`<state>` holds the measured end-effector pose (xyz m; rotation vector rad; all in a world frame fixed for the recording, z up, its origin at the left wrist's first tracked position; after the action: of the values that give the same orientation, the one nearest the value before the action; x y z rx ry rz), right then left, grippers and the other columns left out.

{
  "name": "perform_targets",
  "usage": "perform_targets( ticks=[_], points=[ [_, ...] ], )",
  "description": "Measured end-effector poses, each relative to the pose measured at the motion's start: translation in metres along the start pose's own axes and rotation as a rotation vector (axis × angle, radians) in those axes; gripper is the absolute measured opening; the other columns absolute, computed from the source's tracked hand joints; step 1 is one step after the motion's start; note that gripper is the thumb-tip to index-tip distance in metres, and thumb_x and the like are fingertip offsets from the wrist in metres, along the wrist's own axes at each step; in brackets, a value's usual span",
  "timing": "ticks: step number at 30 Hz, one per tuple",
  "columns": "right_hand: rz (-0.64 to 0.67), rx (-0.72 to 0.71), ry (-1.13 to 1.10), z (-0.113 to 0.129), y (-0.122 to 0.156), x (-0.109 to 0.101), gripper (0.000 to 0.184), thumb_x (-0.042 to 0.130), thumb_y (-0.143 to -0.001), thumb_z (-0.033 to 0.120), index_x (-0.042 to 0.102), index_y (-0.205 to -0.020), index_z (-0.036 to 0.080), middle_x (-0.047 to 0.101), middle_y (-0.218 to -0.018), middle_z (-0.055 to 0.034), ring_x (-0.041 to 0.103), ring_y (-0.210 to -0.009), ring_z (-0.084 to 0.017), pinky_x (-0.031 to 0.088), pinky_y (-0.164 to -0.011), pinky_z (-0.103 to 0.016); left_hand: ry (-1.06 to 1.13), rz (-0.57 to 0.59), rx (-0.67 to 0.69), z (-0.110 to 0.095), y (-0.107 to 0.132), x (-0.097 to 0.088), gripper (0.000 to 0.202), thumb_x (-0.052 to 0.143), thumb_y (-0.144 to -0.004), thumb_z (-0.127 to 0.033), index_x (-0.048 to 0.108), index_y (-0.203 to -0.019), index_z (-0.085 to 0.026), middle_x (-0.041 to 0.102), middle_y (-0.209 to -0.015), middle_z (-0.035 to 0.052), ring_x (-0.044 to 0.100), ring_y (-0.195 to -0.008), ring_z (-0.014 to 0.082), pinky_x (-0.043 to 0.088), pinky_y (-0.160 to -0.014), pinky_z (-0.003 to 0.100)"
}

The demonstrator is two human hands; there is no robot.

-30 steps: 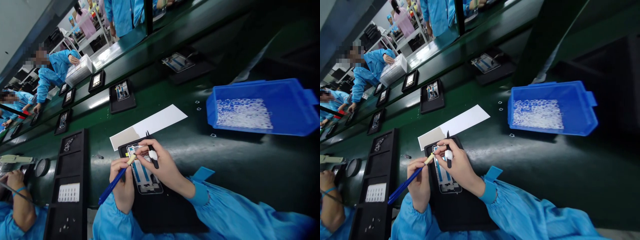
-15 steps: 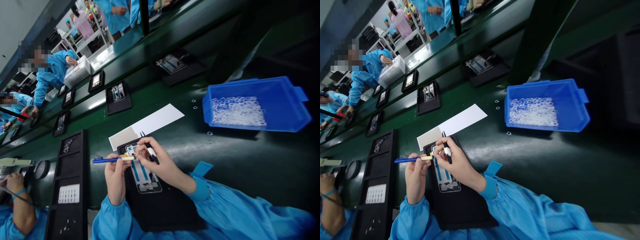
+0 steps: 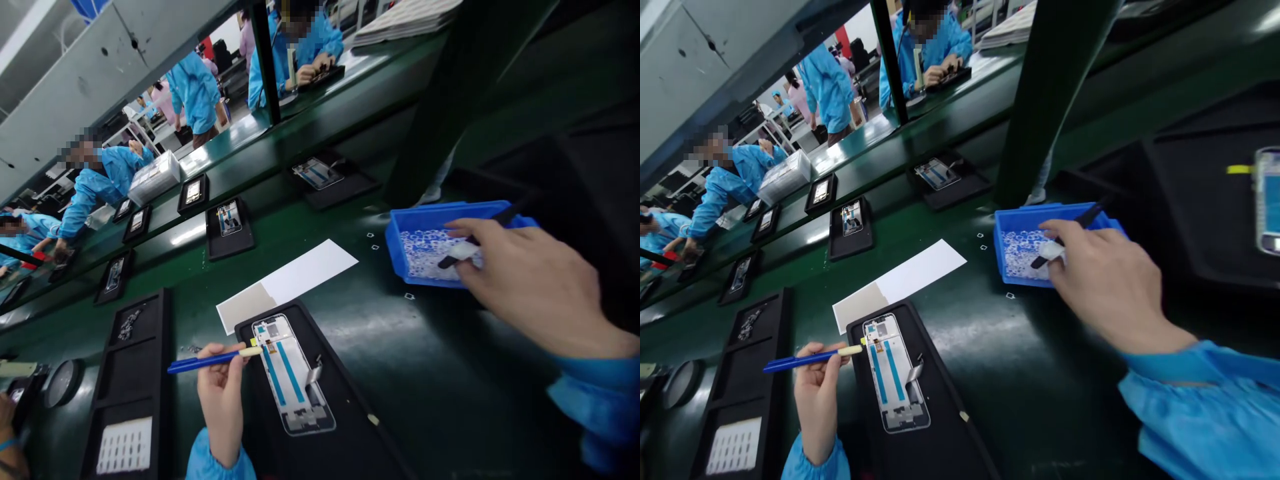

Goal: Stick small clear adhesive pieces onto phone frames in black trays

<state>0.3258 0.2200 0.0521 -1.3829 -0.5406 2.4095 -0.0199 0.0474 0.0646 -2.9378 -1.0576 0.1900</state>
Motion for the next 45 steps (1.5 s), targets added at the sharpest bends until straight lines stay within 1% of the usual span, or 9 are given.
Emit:
perform_targets(
  ticks=[4, 6, 9, 13, 19, 26, 31, 38, 45],
  points=[
    [-0.017, -0.156, -0.214, 0.043, 0.028, 0.015, 0.025, 0.045, -0.086, 0.024, 0.055, -0.109, 0.027, 0.064, -0.092, -0.0133, 0.061, -0.088, -0.037, 0.048, -0.068, -0.049, -0.071, 0.088, 0.085, 0.001, -0.003, 0.007, 0.036, 0.070, -0.080, -0.046, 0.052, -0.095, -0.019, 0.074, -0.094, 0.0092, 0.073, -0.091, 0.0224, 0.060, -0.082, 0.035],
    [0.115, -0.274, -0.405, 0.073, 0.042, 0.030, 0.026, 0.049, -0.085, 0.017, 0.057, -0.107, 0.026, 0.069, -0.093, -0.0094, 0.065, -0.084, -0.031, 0.052, -0.069, -0.044, -0.118, 0.138, 0.122, 0.001, -0.004, 0.010, 0.030, 0.065, -0.086, -0.045, 0.054, -0.096, -0.018, 0.072, -0.100, 0.0106, 0.071, -0.096, 0.0222, 0.059, -0.085, 0.036],
    [0.339, -0.410, -0.508, 0.110, 0.059, 0.054, 0.032, 0.044, -0.086, 0.010, 0.061, -0.109, 0.023, 0.070, -0.088, -0.0066, 0.065, -0.079, -0.025, 0.053, -0.066, -0.038, -0.205, 0.207, 0.185, 0.001, -0.004, 0.012, 0.024, 0.055, -0.093, -0.041, 0.058, -0.099, -0.018, 0.069, -0.105, 0.0116, 0.069, -0.101, 0.0220, 0.057, -0.090, 0.038],
    [0.392, -0.498, -0.474, 0.134, 0.068, 0.071, 0.047, 0.040, -0.077, -0.001, 0.064, -0.110, 0.021, 0.068, -0.085, -0.0074, 0.062, -0.078, -0.023, 0.051, -0.066, -0.035, -0.314, 0.227, 0.264, 0.001, -0.004, 0.013, 0.021, 0.051, -0.095, -0.038, 0.061, -0.097, -0.019, 0.069, -0.103, 0.0103, 0.067, -0.100, 0.0219, 0.056, -0.088, 0.037],
    [0.410, -0.511, -0.430, 0.142, 0.072, 0.076, 0.060, 0.036, -0.064, -0.008, 0.063, -0.111, 0.018, 0.065, -0.080, -0.0067, 0.058, -0.080, -0.023, 0.049, -0.076, -0.038, -0.420, 0.214, 0.348, 0.001, -0.004, 0.014, 0.013, 0.055, -0.093, -0.031, 0.062, -0.095, -0.020, 0.069, -0.097, 0.0076, 0.067, -0.096, 0.0209, 0.055, -0.085, 0.036],
    [0.435, -0.462, -0.520, 0.146, 0.074, 0.075, 0.041, 0.045, -0.080, 0.003, 0.060, -0.113, 0.020, 0.068, -0.090, -0.0085, 0.058, -0.085, -0.025, 0.048, -0.085, -0.047, -0.423, 0.228, 0.296, -0.001, -0.008, 0.017, 0.011, 0.060, -0.089, -0.028, 0.064, -0.094, -0.019, 0.070, -0.095, 0.0072, 0.068, -0.093, 0.0203, 0.055, -0.083, 0.034],
    [0.477, -0.414, -0.586, 0.145, 0.076, 0.078, 0.048, 0.050, -0.078, 0.005, 0.058, -0.121, 0.025, 0.068, -0.098, -0.0073, 0.060, -0.094, -0.027, 0.039, -0.101, -0.057, -0.438, 0.225, 0.304, 0.002, -0.014, 0.019, 0.011, 0.061, -0.089, -0.028, 0.062, -0.094, -0.018, 0.071, -0.094, 0.0077, 0.069, -0.089, 0.0197, 0.056, -0.080, 0.033],
    [0.569, -0.358, -0.687, 0.144, 0.080, 0.071, 0.041, 0.052, -0.077, 0.009, 0.055, -0.115, 0.024, 0.067, -0.100, -0.0058, 0.061, -0.098, -0.026, 0.032, -0.107, -0.063, -0.556, 0.318, 0.336, 0.001, -0.021, 0.023, 0.009, 0.058, -0.090, -0.026, 0.061, -0.097, -0.020, 0.071, -0.097, 0.0069, 0.069, -0.090, 0.0188, 0.055, -0.081, 0.032],
    [0.620, -0.342, -0.713, 0.140, 0.086, 0.069, 0.049, 0.051, -0.073, 0.005, 0.052, -0.117, 0.025, 0.066, -0.100, -0.0047, 0.061, -0.100, -0.025, 0.031, -0.108, -0.063, -0.636, 0.403, 0.358, -0.008, -0.023, 0.030, 0.009, 0.057, -0.091, -0.027, 0.059, -0.097, -0.021, 0.072, -0.095, 0.0065, 0.070, -0.087, 0.0192, 0.055, -0.077, 0.032]
  ],
)
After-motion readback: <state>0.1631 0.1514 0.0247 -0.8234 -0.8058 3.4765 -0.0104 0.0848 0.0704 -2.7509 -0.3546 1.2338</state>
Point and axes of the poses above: each hand's wrist, its own y-axis away from the middle knuckle, its own x-axis out of the palm, z = x × y, the point moved 1 cm from there along -y, towards the middle knuckle
